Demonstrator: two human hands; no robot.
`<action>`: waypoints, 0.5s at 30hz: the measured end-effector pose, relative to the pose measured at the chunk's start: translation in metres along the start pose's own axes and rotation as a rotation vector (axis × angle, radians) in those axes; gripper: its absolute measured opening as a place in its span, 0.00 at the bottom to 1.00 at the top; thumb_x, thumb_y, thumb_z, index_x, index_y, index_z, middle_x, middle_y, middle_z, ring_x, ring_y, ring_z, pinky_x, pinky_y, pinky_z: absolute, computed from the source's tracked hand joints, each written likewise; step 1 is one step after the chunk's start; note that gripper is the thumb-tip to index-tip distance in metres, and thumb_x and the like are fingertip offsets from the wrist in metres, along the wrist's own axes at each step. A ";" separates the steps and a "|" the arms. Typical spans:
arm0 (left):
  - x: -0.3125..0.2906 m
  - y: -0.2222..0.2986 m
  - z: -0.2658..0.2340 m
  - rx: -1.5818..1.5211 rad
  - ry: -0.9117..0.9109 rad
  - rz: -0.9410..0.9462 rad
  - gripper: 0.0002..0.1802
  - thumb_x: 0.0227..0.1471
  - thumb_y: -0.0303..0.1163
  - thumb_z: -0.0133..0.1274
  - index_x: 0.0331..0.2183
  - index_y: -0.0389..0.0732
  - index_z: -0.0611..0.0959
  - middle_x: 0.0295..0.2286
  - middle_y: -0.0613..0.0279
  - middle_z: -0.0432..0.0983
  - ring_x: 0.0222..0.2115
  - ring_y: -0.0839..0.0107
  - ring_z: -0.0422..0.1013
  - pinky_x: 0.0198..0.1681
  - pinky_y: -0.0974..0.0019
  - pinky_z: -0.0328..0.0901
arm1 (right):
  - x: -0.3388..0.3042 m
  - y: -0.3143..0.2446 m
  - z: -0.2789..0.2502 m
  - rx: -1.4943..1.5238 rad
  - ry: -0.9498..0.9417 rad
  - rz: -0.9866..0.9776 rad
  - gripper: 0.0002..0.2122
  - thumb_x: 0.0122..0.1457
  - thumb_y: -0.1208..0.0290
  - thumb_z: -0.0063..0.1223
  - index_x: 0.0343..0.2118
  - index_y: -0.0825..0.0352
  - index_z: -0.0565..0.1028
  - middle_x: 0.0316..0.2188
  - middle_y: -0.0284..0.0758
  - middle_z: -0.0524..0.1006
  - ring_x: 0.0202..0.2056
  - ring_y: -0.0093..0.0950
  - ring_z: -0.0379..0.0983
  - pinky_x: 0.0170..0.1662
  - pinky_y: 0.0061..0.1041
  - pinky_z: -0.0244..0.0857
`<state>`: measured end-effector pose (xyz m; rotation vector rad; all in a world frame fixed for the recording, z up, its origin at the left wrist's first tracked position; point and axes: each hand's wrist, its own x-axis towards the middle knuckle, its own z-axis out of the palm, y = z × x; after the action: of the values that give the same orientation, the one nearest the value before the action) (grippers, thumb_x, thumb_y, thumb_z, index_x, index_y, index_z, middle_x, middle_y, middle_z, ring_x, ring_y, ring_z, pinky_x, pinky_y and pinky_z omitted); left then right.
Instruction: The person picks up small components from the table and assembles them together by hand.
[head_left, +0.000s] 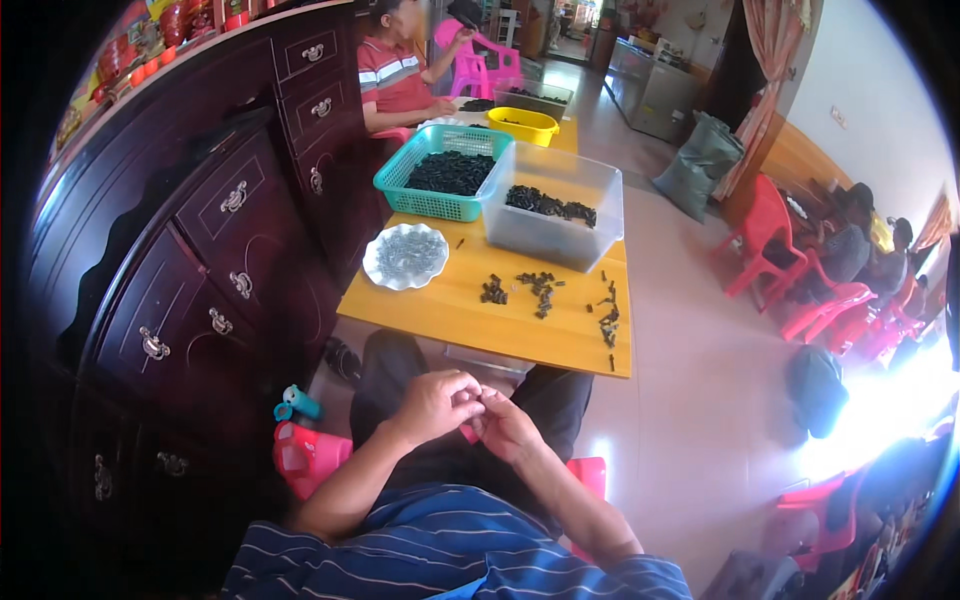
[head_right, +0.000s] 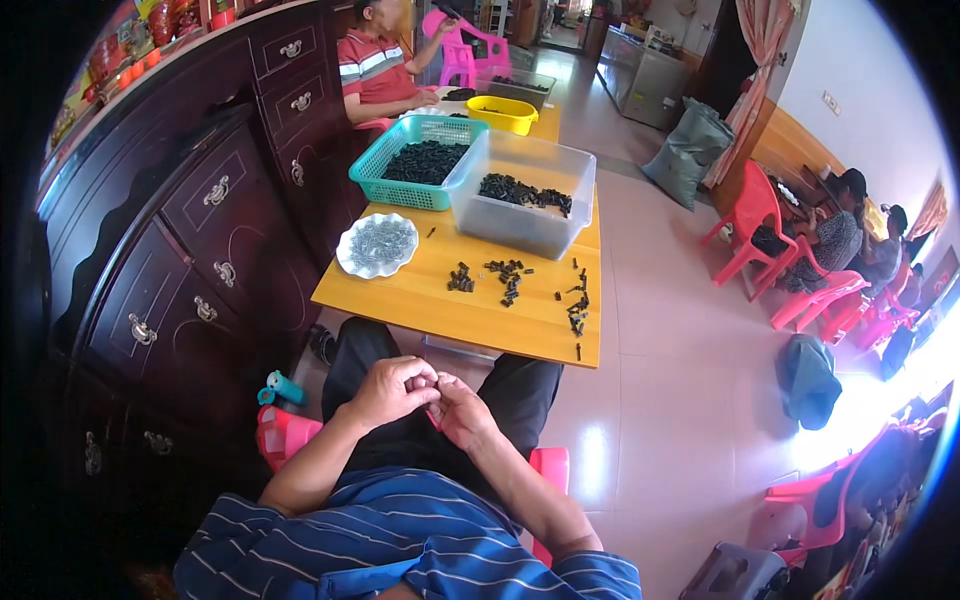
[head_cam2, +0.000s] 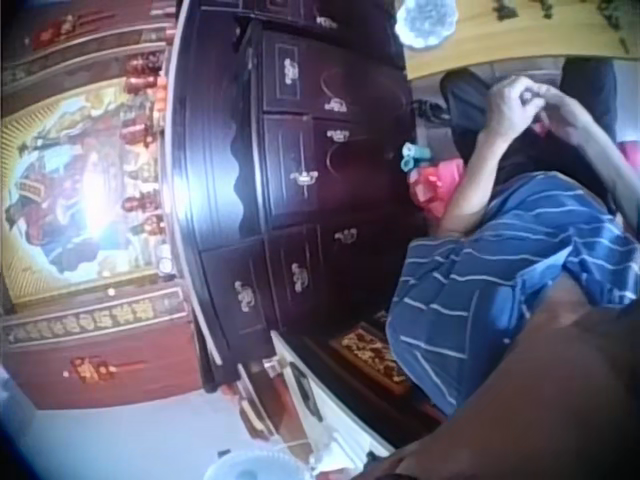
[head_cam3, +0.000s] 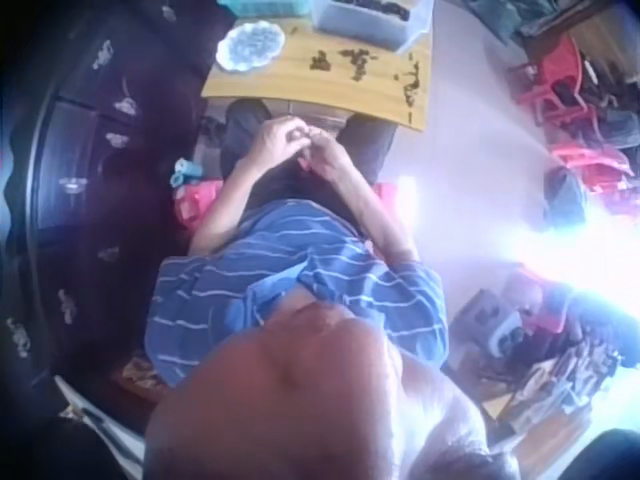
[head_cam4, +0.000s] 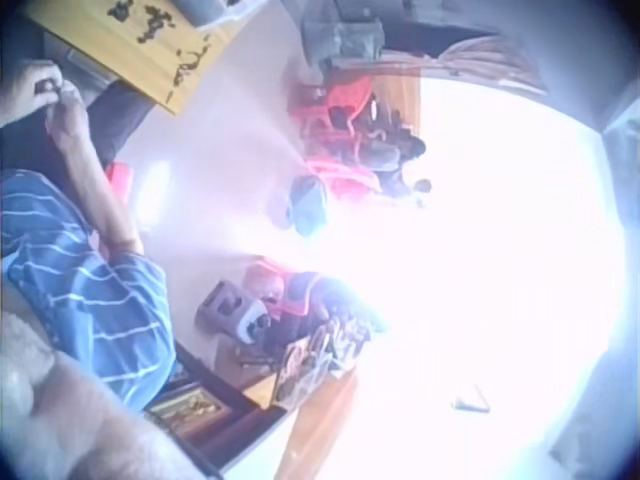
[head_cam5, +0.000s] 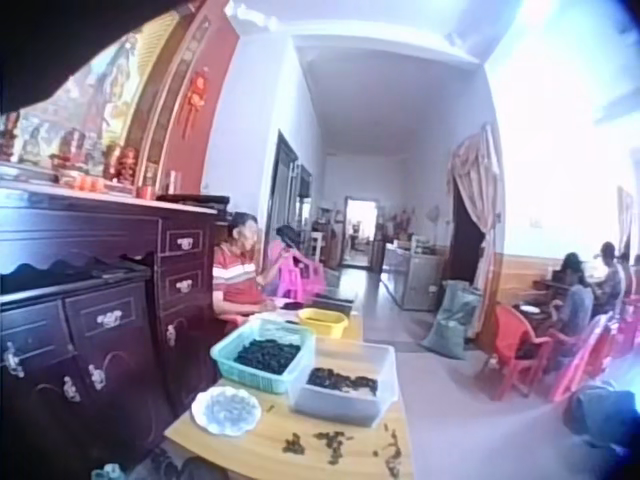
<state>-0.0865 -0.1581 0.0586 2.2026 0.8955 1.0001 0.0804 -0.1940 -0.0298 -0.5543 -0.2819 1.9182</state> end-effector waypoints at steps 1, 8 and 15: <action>-0.003 -0.002 0.001 -0.060 -0.032 -0.018 0.10 0.45 0.23 0.68 0.33 0.38 0.84 0.22 0.65 0.75 0.22 0.76 0.72 0.25 0.69 0.67 | -0.003 0.002 -0.003 0.064 0.008 0.017 0.06 0.72 0.68 0.45 0.43 0.60 0.75 0.39 0.31 0.82 0.37 0.24 0.80 0.39 0.22 0.74; -0.013 -0.023 0.010 -0.073 0.048 -0.131 0.08 0.50 0.21 0.64 0.35 0.34 0.85 0.28 0.58 0.81 0.26 0.76 0.79 0.29 0.71 0.71 | -0.006 0.015 -0.024 0.158 0.003 0.109 0.08 0.69 0.68 0.50 0.47 0.63 0.76 0.41 0.32 0.82 0.41 0.27 0.81 0.46 0.26 0.76; -0.011 -0.024 0.018 -0.186 -0.118 -0.253 0.04 0.54 0.23 0.60 0.32 0.32 0.85 0.25 0.57 0.83 0.25 0.72 0.81 0.29 0.70 0.73 | 0.013 0.042 -0.044 0.212 0.022 0.094 0.08 0.68 0.73 0.52 0.47 0.64 0.76 0.43 0.30 0.80 0.44 0.23 0.78 0.46 0.20 0.76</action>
<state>-0.0858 -0.1555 0.0269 1.9165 0.9575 0.7910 0.0646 -0.2013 -0.0890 -0.4535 -0.0371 2.0021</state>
